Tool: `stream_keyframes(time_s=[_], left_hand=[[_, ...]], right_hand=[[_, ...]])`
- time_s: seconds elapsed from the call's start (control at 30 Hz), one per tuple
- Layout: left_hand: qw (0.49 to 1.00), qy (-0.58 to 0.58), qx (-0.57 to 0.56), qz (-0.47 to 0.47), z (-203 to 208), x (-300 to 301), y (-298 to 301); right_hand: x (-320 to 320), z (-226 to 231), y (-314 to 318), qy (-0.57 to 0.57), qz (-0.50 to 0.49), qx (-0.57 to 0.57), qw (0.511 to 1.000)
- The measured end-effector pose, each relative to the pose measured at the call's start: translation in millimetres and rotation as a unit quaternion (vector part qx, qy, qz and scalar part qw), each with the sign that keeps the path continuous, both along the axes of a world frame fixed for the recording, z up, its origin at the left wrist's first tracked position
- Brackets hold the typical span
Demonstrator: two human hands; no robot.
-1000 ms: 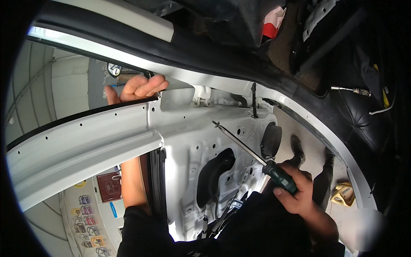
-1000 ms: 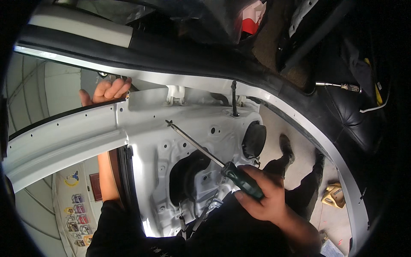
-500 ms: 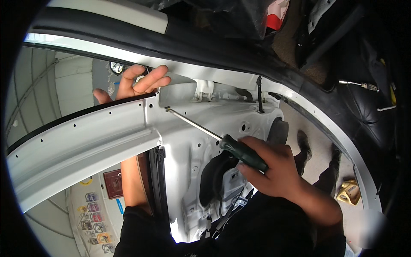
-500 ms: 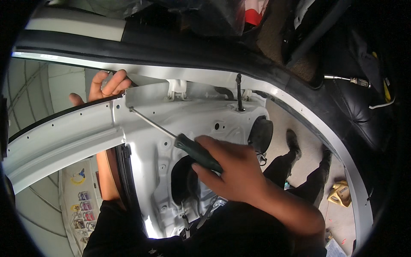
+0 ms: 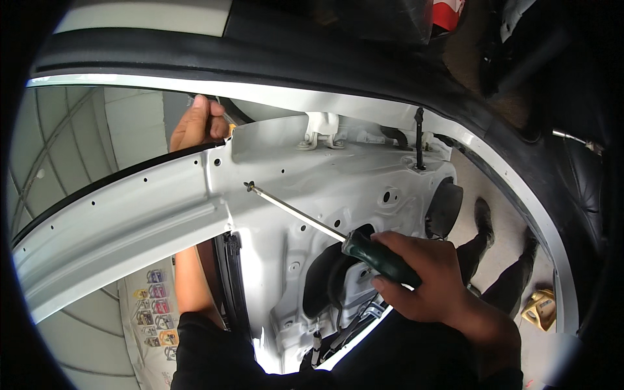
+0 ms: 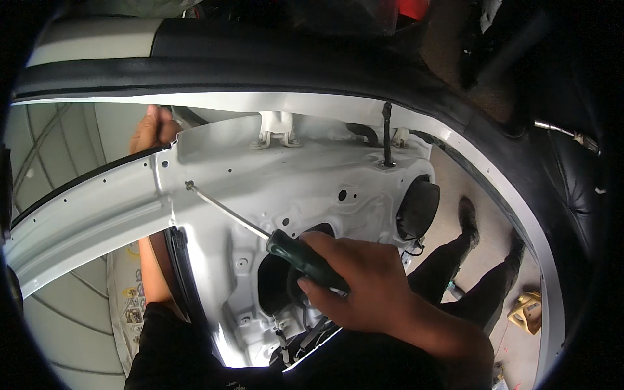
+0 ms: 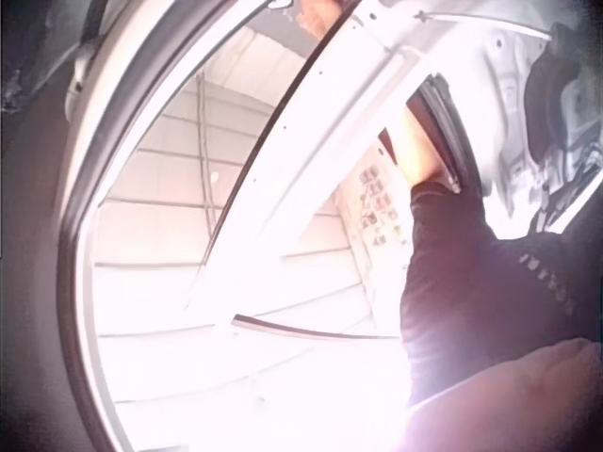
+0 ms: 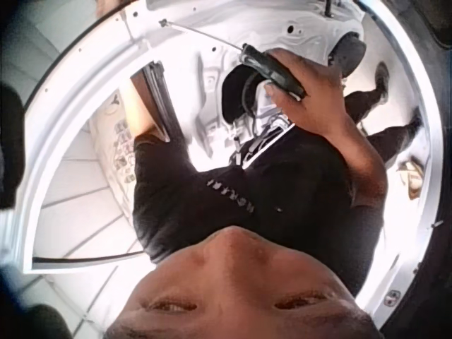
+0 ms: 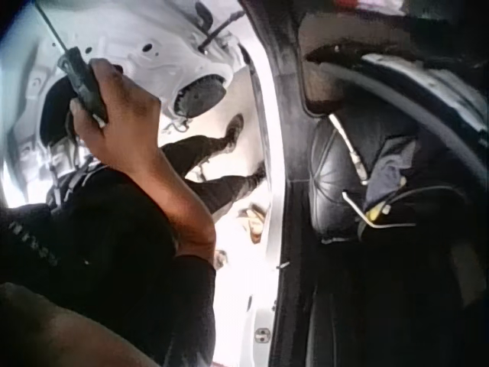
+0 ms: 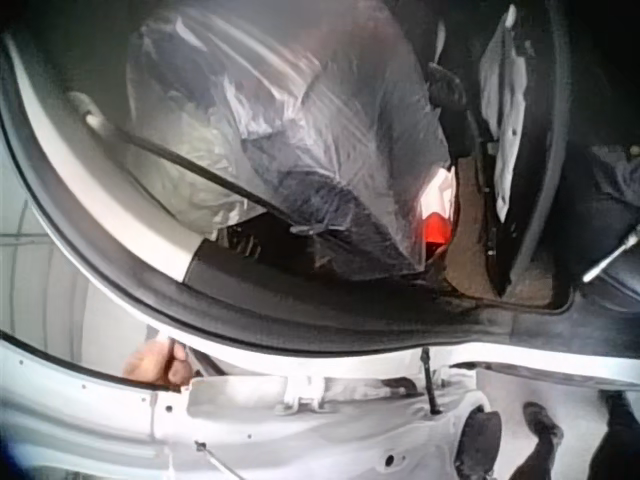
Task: The person applies lubricant to a long black rubber weatherstrip, then installs it along the top edge of a white car door frame. They use a screwdriver to press the seal into place and secure it with screws along the door jamb.
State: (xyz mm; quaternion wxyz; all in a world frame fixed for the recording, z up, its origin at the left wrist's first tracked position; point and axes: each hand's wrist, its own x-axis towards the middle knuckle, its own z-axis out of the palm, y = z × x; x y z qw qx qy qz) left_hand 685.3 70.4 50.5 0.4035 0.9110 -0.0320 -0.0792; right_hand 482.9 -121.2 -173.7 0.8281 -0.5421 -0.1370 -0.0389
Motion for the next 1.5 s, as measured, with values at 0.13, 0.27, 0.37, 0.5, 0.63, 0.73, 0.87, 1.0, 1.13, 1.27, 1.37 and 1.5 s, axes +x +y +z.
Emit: stream_keyframes(time_s=[0.13,0.27,0.37,0.5,0.63,0.73,0.87,1.0,1.13,1.27,1.37,1.5], left_hand=[[0.998,0.03,-0.057,-0.013,-6.4,-6.4,-0.5],[0.999,-0.015,0.005,-0.031,-7.4,-7.4,-6.4],[0.998,-0.017,0.045,-0.033,-5.6,-6.4,-12.2],[0.999,0.004,-0.021,-0.049,-8.7,-6.5,-11.6],[0.993,-0.01,-0.1,-0.063,-16.5,-10.5,-15.4],[0.988,-0.016,-0.108,-0.113,-12.7,-10.4,-12.1],[0.99,-0.065,-0.105,-0.071,-20.1,-13.2,-14.5],[0.988,-0.128,-0.061,-0.057,-26.2,-18.7,-27.1],[0.983,-0.015,-0.097,-0.156,-18.3,-6.4,-14.9],[0.985,-0.04,-0.114,-0.126,-22.2,-12.4,-24.9],[0.983,-0.036,-0.12,-0.136,-23.3,-8.5,-23.9],[0.98,-0.021,-0.135,-0.145,-22.1,-4.8,-16.2]], right_hand=[[-1.6,-3.2,-1.8,-0.023,-0.002,0.02,1.0],[0.2,-4.6,-3.0,-0.031,-0.001,0.016,0.999],[4.9,-4.3,8.2,-0.028,-0.042,0.047,0.998],[15.8,1.7,11.7,-0.046,-0.056,0.041,0.997],[26.7,9.6,5.0,-0.056,-0.056,-0.004,0.997],[30.8,16.6,0.2,-0.071,-0.077,-0.016,0.994],[32.1,22.6,-8.0,-0.068,-0.041,-0.036,0.996],[34.7,28.9,-11.5,-0.066,-0.027,-0.049,0.996],[35.6,32.4,-14.5,-0.071,-0.043,-0.073,0.994],[35.9,46.4,-25.7,-0.073,-0.041,-0.143,0.986],[38.5,75.8,-52.8,-0.029,-0.011,-0.209,0.978],[43.6,89.2,-61.3,-0.124,-0.13,-0.194,0.964]])
